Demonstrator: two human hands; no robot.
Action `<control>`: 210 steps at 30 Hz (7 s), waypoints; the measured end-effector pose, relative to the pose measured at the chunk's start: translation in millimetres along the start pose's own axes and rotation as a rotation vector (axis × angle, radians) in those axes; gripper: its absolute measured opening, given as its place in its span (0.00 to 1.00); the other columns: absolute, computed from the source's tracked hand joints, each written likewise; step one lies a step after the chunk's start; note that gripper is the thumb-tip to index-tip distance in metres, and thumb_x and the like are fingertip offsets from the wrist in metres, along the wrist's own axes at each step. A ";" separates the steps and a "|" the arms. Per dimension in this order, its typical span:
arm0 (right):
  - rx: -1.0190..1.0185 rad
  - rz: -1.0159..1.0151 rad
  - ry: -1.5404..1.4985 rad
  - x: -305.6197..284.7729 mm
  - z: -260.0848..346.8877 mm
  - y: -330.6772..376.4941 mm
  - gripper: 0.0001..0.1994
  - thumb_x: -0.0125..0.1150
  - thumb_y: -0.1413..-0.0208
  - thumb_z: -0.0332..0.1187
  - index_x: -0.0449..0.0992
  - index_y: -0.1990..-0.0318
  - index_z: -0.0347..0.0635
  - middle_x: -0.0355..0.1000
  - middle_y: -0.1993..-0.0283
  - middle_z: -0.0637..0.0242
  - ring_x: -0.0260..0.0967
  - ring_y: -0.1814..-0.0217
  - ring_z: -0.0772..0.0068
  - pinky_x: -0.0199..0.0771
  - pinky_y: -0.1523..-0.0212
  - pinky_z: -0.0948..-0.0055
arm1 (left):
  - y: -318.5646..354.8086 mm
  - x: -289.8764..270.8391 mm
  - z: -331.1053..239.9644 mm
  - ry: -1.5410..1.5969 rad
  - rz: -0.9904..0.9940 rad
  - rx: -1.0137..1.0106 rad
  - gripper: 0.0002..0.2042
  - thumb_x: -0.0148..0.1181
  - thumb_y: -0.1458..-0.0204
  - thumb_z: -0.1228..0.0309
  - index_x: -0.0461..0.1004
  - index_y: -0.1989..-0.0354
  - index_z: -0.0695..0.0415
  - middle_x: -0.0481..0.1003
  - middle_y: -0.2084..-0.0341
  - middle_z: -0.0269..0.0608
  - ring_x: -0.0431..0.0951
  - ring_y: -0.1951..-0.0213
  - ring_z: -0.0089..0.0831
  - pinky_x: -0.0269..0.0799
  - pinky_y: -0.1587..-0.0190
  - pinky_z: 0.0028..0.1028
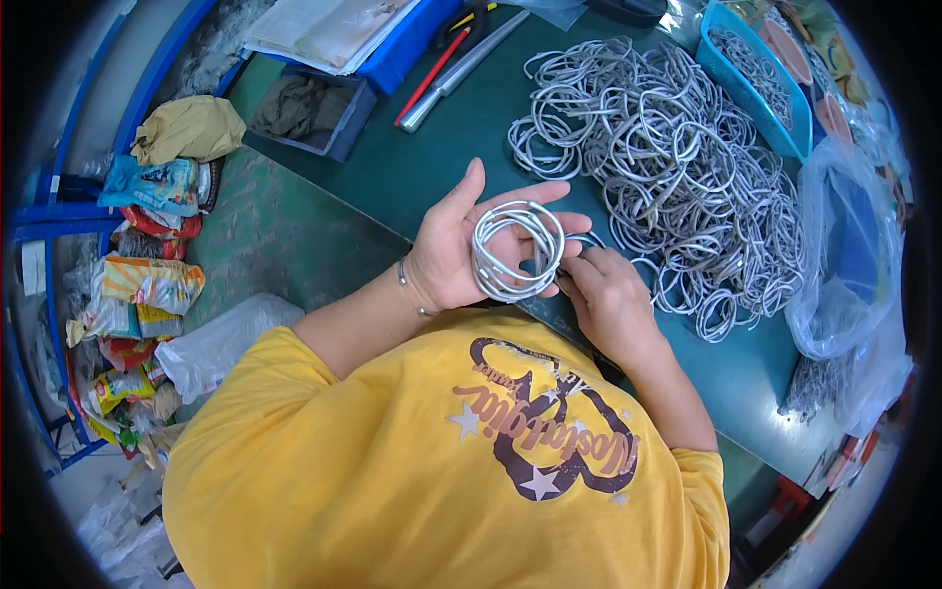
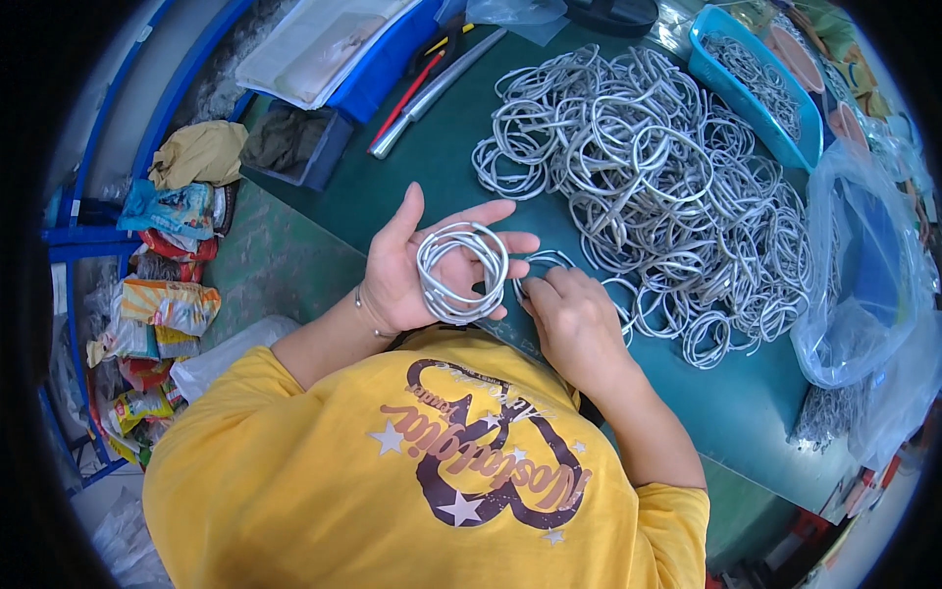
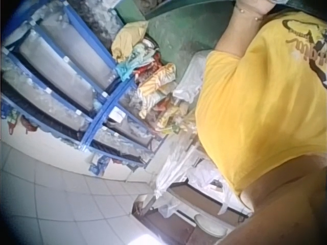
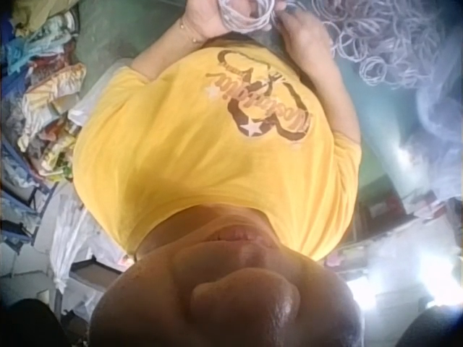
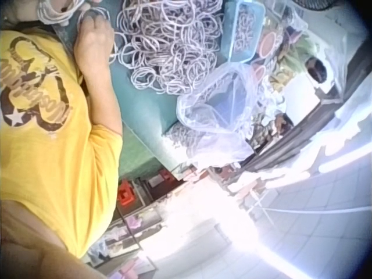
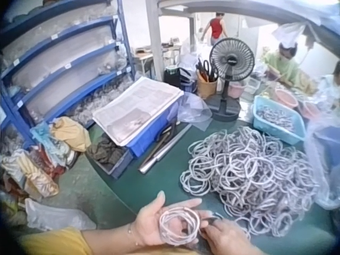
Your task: The person picks up metal rings from a pile on a table, sorts through them by hand, and groups several rings together.
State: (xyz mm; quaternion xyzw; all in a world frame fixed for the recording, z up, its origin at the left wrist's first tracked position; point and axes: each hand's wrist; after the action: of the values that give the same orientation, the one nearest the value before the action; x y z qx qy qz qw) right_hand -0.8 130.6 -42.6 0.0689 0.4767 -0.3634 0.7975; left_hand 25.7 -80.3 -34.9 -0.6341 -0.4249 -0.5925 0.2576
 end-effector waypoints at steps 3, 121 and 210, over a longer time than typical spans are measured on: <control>0.009 0.024 0.002 -5.4 5.9 0.0 0.10 0.64 0.58 0.25 0.73 0.66 0.37 0.66 0.70 0.59 0.65 0.67 0.56 0.66 0.67 0.63 | -1.4 -0.3 -0.7 -0.015 0.004 0.017 0.40 0.29 0.46 0.35 0.52 0.35 0.57 0.61 0.42 0.60 0.66 0.43 0.49 0.70 0.51 0.53; 0.248 -0.510 -0.863 -34.3 23.6 -16.1 0.08 0.61 0.47 0.23 0.74 0.59 0.32 0.74 0.71 0.63 0.72 0.74 0.80 0.73 0.73 0.84 | -14.2 -13.8 -0.1 -0.302 -0.182 -0.152 0.28 0.32 0.37 0.49 0.65 0.46 0.62 0.72 0.56 0.49 0.75 0.54 0.41 0.77 0.59 0.40; 0.768 -0.571 0.580 -318.5 -212.0 134.3 0.25 0.63 0.50 0.36 0.68 0.44 0.37 0.69 0.45 0.54 0.65 0.42 0.59 0.63 0.44 0.65 | -28.0 -10.7 -35.5 -1.735 -0.437 0.583 0.10 0.63 0.54 0.76 0.73 0.62 0.59 0.70 0.71 0.35 0.71 0.75 0.23 0.68 0.69 0.21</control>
State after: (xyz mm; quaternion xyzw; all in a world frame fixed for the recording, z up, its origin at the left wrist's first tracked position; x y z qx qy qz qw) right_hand -154.3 488.5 70.1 0.3198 0.5098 -0.6785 0.4213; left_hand -16.2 -98.0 -44.4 -0.6707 -0.7095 0.1817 -0.1173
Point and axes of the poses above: each hand's wrist, its own y-axis away from the middle knuckle, its own x-axis out of the palm, z = x × y
